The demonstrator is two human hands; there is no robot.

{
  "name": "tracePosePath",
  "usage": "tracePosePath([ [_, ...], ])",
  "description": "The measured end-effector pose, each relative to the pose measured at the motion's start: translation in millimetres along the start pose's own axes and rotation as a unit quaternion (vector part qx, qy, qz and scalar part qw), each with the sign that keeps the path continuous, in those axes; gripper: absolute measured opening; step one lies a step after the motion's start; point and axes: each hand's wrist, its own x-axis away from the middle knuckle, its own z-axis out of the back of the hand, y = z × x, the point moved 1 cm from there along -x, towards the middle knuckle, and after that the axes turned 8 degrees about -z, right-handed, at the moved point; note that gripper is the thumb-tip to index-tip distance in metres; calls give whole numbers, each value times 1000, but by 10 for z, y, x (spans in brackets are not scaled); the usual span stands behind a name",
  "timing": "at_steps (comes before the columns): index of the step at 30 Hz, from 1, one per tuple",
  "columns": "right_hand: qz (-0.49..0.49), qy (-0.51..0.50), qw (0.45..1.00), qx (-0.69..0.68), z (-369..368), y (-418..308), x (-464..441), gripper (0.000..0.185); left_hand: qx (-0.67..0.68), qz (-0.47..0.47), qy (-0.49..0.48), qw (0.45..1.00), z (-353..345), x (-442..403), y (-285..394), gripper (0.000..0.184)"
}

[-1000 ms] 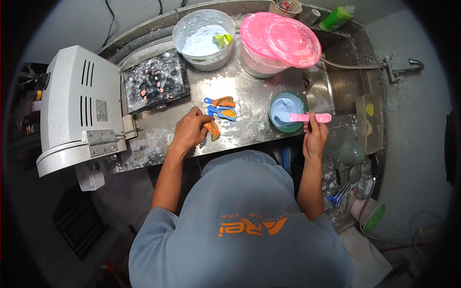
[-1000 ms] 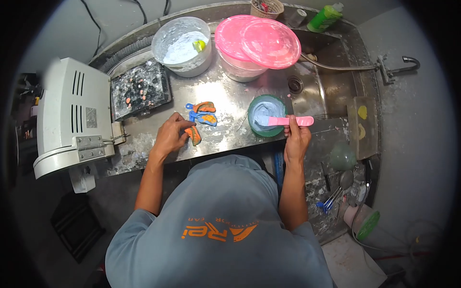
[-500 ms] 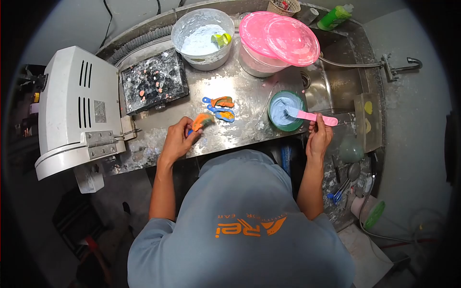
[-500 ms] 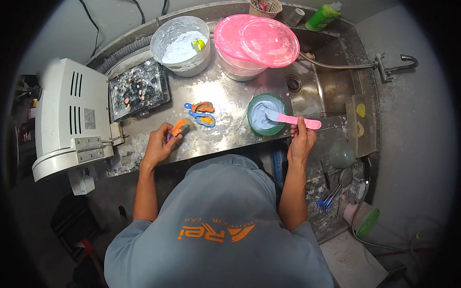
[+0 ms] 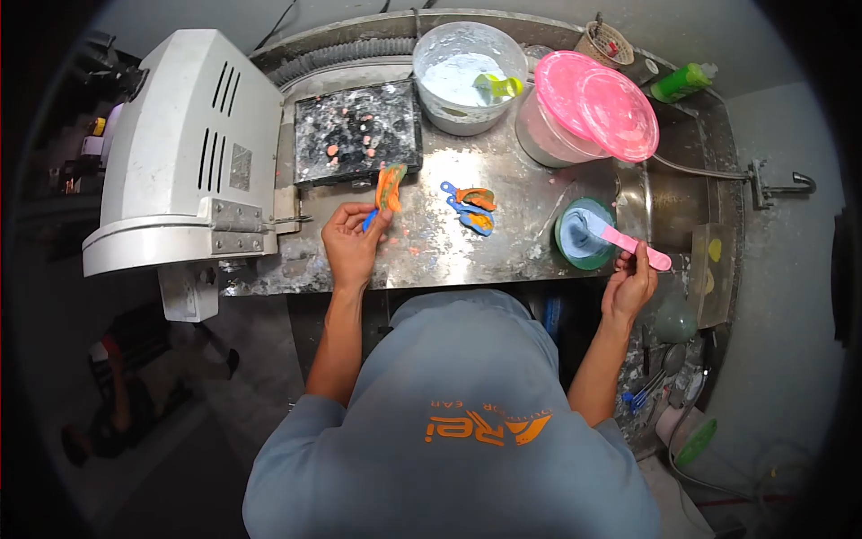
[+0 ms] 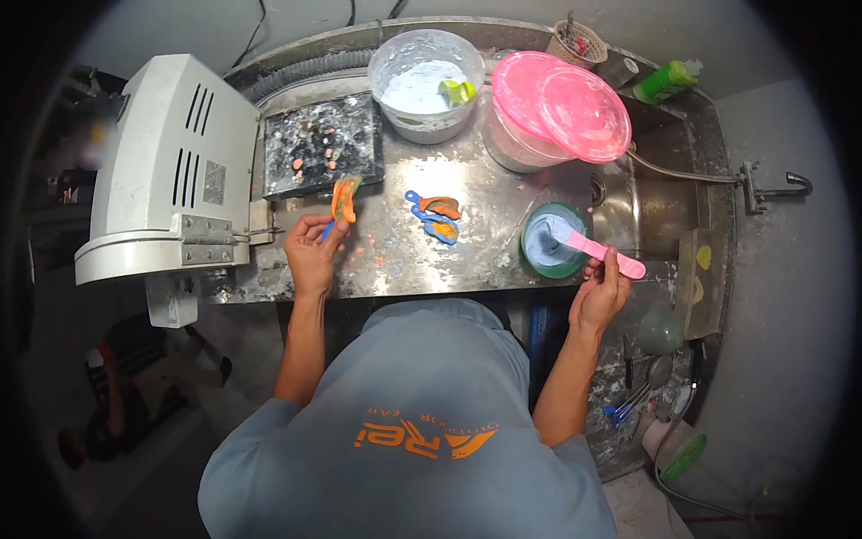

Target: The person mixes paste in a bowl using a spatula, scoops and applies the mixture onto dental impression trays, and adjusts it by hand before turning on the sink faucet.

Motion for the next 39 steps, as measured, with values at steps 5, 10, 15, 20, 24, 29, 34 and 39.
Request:
tracePosePath([
  [5,-22,-31,999,-24,-209,114,102,23,34,28,12,999,-37,-238,-232,25],
  [10,-56,-92,993,-39,-722,258,411,20,-50,41,-54,996,-38,-304,-218,24],
  [15,-70,-176,982,15,-1414,537,735,17,-52,38,-116,991,78,-396,-247,25],
  [20,-60,-217,971,84,-2017,786,982,20,-11,86,-168,982,186,-459,-252,24],
  [24,4,-226,971,84,-2279,935,1073,19,-22,79,-163,983,187,-457,-228,22],
  [29,48,-236,963,120,-2435,1007,1139,18,-23,68,-161,984,204,-466,-260,20],
  [34,59,-236,961,131,-2477,1019,1202,18,-7,68,-165,984,208,-469,-243,18],
  [39,63,-252,956,138,-2420,1023,1206,19,-12,55,-171,984,209,-479,-294,17],
])
